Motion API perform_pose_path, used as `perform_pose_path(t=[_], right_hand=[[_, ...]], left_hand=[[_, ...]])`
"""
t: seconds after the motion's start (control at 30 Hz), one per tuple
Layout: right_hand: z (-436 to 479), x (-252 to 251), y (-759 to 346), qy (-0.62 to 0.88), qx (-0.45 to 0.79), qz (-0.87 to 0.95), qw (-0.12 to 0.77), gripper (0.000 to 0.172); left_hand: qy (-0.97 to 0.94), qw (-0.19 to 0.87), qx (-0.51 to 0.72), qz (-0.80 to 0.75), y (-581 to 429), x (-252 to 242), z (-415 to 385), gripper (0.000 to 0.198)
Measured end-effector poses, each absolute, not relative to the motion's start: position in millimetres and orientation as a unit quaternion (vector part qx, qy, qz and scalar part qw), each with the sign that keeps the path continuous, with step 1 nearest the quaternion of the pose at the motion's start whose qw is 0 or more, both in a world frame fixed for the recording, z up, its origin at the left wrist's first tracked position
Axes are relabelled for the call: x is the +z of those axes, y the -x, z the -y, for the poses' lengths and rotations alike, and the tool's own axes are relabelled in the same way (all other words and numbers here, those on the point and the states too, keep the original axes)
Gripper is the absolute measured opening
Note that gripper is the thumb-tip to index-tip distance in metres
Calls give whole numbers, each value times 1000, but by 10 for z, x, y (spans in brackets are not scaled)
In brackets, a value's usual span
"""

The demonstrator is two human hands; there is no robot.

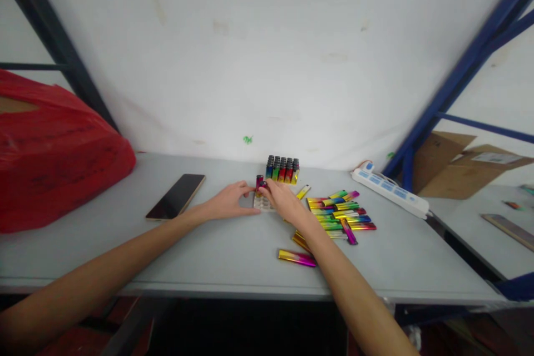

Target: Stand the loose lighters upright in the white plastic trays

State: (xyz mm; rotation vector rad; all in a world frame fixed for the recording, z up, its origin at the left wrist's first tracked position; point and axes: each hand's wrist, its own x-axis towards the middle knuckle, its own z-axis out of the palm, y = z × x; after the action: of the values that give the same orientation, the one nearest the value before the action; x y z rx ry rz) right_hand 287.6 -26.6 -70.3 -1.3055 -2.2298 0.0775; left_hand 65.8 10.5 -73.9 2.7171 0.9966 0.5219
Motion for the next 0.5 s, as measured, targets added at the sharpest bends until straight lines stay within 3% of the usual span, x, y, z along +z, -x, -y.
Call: perform_pose_path(t=[0.2,0.33,0.43,0.5], right_hand=[[258,-661,-2834,516,12,818,254,26],[459,-276,-2805,467,125,789,380,46],[874,-27,-2843,360,285,740,491,61],[1246,-92,-2963,330,363,708,508,70]], left_hand=[[-922,99,176,-331,-651,-764,-127,62],[-919,104,173,-338,-657,-737,-114,64],[-921,108,162,-336,-663,-708,-96,64],[-922,109,156,-337,-665,-699,-90,64]])
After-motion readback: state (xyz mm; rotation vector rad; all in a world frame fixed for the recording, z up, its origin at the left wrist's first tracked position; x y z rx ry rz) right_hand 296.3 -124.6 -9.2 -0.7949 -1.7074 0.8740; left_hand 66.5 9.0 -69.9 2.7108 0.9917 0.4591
